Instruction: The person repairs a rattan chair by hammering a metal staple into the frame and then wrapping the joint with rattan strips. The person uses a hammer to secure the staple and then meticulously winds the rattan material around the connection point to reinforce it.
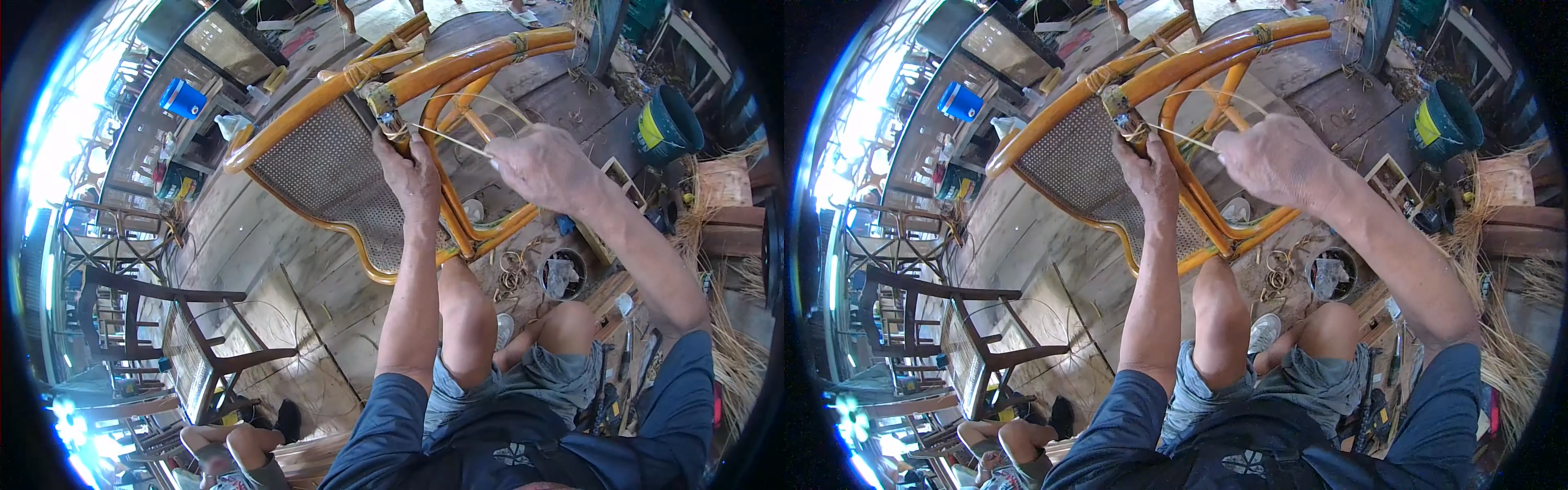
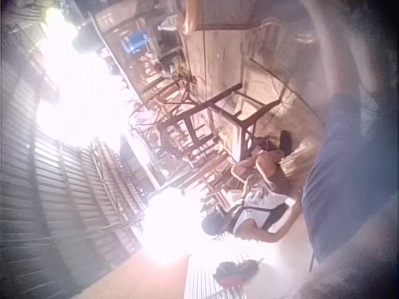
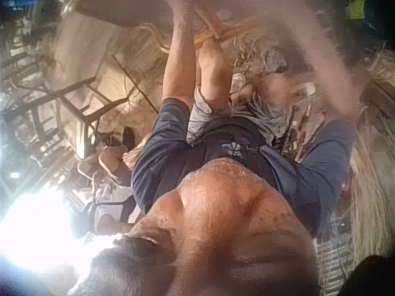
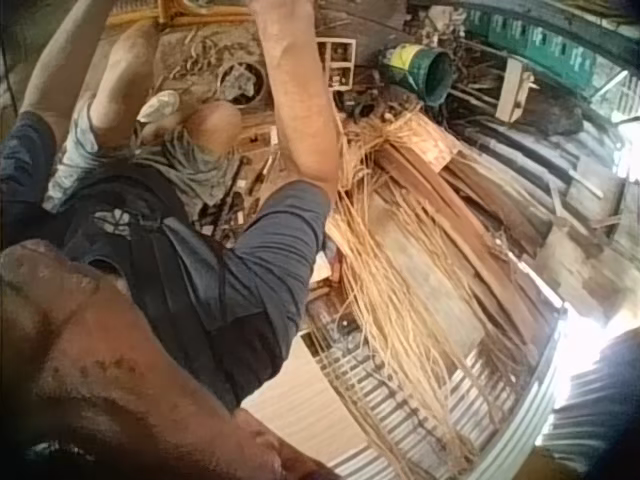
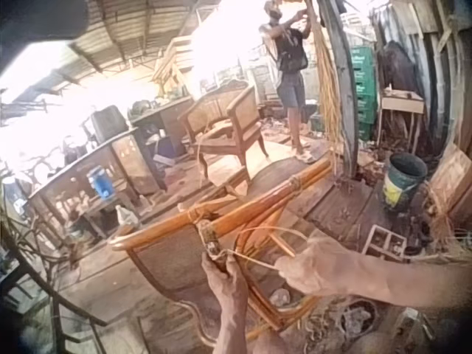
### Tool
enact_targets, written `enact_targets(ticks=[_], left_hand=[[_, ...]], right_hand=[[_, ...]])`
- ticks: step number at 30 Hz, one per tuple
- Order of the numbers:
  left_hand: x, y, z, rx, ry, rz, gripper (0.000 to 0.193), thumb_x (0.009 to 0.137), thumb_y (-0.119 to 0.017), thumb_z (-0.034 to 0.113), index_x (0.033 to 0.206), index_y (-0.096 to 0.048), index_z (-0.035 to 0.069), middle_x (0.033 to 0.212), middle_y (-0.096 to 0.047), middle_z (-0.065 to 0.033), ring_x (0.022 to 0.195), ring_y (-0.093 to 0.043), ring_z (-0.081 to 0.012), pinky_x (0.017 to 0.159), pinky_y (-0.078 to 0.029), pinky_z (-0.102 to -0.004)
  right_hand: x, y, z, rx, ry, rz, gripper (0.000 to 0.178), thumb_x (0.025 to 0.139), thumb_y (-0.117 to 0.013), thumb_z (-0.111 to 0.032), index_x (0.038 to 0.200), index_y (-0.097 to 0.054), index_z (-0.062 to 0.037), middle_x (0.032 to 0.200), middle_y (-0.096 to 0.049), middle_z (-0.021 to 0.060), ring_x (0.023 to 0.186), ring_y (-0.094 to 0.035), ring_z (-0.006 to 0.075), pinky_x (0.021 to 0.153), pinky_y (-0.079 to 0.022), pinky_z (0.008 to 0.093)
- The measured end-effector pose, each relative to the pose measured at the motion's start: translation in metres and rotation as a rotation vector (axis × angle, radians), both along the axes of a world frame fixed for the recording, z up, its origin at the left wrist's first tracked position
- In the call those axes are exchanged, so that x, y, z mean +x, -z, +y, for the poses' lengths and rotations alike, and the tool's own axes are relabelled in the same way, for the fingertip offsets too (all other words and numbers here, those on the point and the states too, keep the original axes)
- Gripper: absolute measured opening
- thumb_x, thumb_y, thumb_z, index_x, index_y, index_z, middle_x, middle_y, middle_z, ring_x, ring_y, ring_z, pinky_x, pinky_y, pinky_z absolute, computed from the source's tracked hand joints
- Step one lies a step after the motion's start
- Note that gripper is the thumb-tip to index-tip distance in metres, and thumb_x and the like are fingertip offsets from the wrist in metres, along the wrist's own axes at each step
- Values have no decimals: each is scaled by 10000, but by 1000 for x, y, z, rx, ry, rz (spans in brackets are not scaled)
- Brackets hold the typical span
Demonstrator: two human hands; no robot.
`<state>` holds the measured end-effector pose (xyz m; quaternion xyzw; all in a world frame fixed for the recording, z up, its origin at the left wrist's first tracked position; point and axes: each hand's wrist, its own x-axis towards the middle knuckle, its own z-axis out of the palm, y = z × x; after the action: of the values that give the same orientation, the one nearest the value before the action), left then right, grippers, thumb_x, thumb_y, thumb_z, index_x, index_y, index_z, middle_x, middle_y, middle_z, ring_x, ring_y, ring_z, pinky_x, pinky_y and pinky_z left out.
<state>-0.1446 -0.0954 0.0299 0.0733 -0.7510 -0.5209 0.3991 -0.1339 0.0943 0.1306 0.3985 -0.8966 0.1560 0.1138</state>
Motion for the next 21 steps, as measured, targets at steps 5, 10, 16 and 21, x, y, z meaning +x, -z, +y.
enact_targets(ticks=[5, 10, 16, 21], left_hand=[[5, -7, -1, 55, 51, -33, 468, 876, -524, 81, 1298, -374, -55, 1126, -530, -204, 996, -543, -267, 893, -426, -354], [-7, 6, 1, -36, -77, 67, 468, 884, -551, 89, 1297, -381, -51, 1106, -538, -183, 980, -535, -246, 899, -422, -344], [-13, 15, 2, 226, 73, 37, 531, 882, -568, 88, 1343, -346, -53, 1224, -501, -191, 1099, -506, -252, 975, -377, -327], [-11, 9, 10, 131, -66, 315, 511, 881, -571, 85, 1337, -367, -22, 1073, -573, -106, 934, -555, -181, 829, -454, -307]], right_hand=[[32, -1, -15, -70, -15, -174, 134, 846, -564, -157, 831, -546, -25, 662, -631, 180, 647, -658, 341, 564, -534, 425], [57, 22, -38, -117, 105, -362, 403, 873, -541, -152, 1226, -449, 19, 641, -616, 183, 626, -641, 343, 545, -516, 435], [81, 36, -89, -315, 83, -395, 460, 865, -552, -166, 1232, -423, 79, 594, -613, 170, 530, -629, 343, 497, -523, 424], [87, 31, -129, -226, 40, -264, 453, 823, -553, -164, 1149, -477, 142, 552, -613, 111, 499, -640, 225, 510, -522, 342]])
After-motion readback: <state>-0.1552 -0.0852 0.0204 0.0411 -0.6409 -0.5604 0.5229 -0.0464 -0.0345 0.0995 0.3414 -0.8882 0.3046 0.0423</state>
